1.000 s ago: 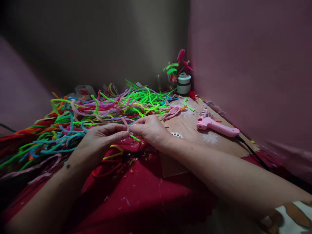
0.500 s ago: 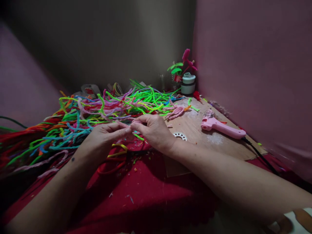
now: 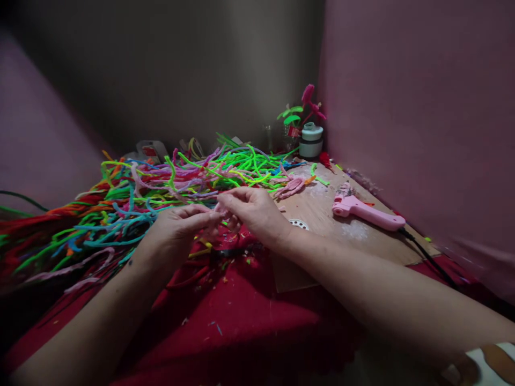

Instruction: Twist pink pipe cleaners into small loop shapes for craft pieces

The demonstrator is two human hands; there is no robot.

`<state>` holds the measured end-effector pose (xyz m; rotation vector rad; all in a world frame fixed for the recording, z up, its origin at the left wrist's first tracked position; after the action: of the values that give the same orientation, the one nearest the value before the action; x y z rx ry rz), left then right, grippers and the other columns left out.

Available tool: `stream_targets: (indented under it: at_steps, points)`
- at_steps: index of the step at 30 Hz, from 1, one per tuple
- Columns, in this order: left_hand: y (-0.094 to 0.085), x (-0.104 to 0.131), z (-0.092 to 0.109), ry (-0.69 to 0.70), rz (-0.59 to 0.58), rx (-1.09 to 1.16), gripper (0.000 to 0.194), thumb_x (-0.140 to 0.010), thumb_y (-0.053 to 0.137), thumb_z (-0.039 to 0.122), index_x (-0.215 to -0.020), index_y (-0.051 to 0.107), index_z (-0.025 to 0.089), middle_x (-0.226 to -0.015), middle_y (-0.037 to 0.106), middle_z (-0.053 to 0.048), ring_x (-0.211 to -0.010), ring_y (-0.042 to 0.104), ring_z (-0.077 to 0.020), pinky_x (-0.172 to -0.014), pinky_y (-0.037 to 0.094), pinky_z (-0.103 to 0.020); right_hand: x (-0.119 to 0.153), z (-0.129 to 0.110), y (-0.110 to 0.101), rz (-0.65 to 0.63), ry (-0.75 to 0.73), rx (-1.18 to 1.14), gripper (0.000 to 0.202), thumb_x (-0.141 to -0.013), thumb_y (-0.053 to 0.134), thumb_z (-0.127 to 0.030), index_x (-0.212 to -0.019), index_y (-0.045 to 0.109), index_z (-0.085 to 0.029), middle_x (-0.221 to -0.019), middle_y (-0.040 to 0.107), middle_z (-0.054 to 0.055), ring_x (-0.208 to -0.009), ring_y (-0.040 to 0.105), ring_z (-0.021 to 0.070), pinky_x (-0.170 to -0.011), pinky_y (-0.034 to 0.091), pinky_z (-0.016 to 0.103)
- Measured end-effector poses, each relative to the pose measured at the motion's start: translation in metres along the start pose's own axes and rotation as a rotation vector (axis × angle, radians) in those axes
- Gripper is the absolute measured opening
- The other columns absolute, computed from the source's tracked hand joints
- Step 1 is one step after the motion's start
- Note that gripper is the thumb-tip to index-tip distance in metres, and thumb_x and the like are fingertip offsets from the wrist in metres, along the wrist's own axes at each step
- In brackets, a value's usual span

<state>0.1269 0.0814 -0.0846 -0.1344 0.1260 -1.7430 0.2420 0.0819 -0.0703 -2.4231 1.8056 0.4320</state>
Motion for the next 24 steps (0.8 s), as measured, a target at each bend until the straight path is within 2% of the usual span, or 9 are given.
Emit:
stream_targets:
  at_steps: [4,7,12,17,19,20,22,24]
  points:
    - [0.002,0.0,-0.002,-0.017,-0.059,0.017,0.017,-0.067,0.07,0.028,-0.066,0.062,0.014,-0.057,0.059,0.002,-0.051,0.051,-0.0075,-0.051,0.04,-0.019,0.0,0.008,-0.001,-0.004,0.05,0.051,0.017,-0.073,0.06,-0.024,-0.061,0.06,-0.013,-0.053,0.054,-0.001,-0.048,0.047,0.0075,-0.048,0.036,0.022]
    - [0.004,0.0,0.004,0.041,-0.079,0.02,0.015,-0.068,0.07,0.027,-0.073,0.064,0.014,-0.068,0.063,0.001,-0.061,0.056,-0.0087,-0.059,0.044,-0.019,-0.002,0.01,-0.006,0.032,0.055,0.087,0.019,-0.072,0.058,-0.023,-0.056,0.059,-0.013,-0.05,0.053,-0.001,-0.047,0.045,0.0074,-0.048,0.035,0.022]
    - [0.001,-0.001,0.01,0.092,-0.036,-0.024,0.01,-0.068,0.067,0.021,-0.073,0.062,0.015,-0.068,0.061,0.002,-0.062,0.056,-0.009,-0.063,0.045,-0.02,-0.002,0.012,-0.005,-0.011,0.09,0.095,0.01,-0.07,0.059,-0.019,-0.063,0.062,-0.012,-0.051,0.053,-0.002,-0.047,0.044,0.0067,-0.049,0.035,0.022]
    - [0.003,0.003,0.018,0.196,-0.008,-0.122,0.01,-0.07,0.065,0.023,-0.075,0.061,0.015,-0.071,0.062,0.001,-0.065,0.058,-0.0113,-0.064,0.047,-0.023,0.0,0.016,-0.002,-0.016,0.156,0.082,0.016,-0.07,0.057,-0.021,-0.056,0.057,-0.013,-0.048,0.05,-0.002,-0.043,0.043,0.0068,-0.044,0.034,0.022]
    - [0.0,0.006,0.026,0.319,0.046,-0.254,0.008,-0.072,0.062,0.022,-0.075,0.06,0.015,-0.071,0.062,0.0,-0.065,0.057,-0.0127,-0.064,0.047,-0.024,0.0,0.019,0.001,-0.042,0.185,0.031,0.017,-0.07,0.056,-0.02,-0.054,0.054,-0.014,-0.046,0.048,-0.003,-0.04,0.041,0.0064,-0.041,0.033,0.021]
    - [0.001,0.009,0.033,0.427,0.074,-0.375,0.007,-0.075,0.059,0.022,-0.075,0.061,0.015,-0.07,0.062,0.0,-0.065,0.057,-0.0131,-0.065,0.046,-0.025,0.0,0.021,0.002,-0.058,0.207,-0.008,0.017,-0.069,0.055,-0.019,-0.053,0.053,-0.014,-0.045,0.047,-0.003,-0.039,0.04,0.0064,-0.04,0.033,0.021]
    - [0.011,0.021,0.049,0.724,0.081,-0.706,0.011,-0.08,0.053,0.02,-0.075,0.062,0.016,-0.071,0.063,-0.002,-0.068,0.055,-0.0142,-0.07,0.045,-0.029,-0.001,0.027,0.004,-0.085,0.269,-0.092,0.016,-0.067,0.055,-0.017,-0.051,0.052,-0.014,-0.043,0.046,-0.003,-0.038,0.039,0.0067,-0.038,0.032,0.021]
    - [0.029,0.037,0.054,1.015,0.029,-1.022,0.017,-0.084,0.047,0.02,-0.08,0.064,0.017,-0.075,0.065,-0.005,-0.072,0.055,-0.016,-0.077,0.042,-0.034,-0.001,0.032,0.005,-0.101,0.317,-0.157,0.015,-0.064,0.056,-0.015,-0.05,0.052,-0.014,-0.043,0.046,-0.003,-0.038,0.04,0.0069,-0.037,0.031,0.021]
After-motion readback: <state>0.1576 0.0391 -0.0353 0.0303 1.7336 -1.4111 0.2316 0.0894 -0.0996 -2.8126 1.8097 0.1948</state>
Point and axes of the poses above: each hand's wrist, its own x-axis away from the middle knuckle, its own y-axis out of the palm, z = x × y, the point moved 9 cm from there along -x, towards the middle knuckle
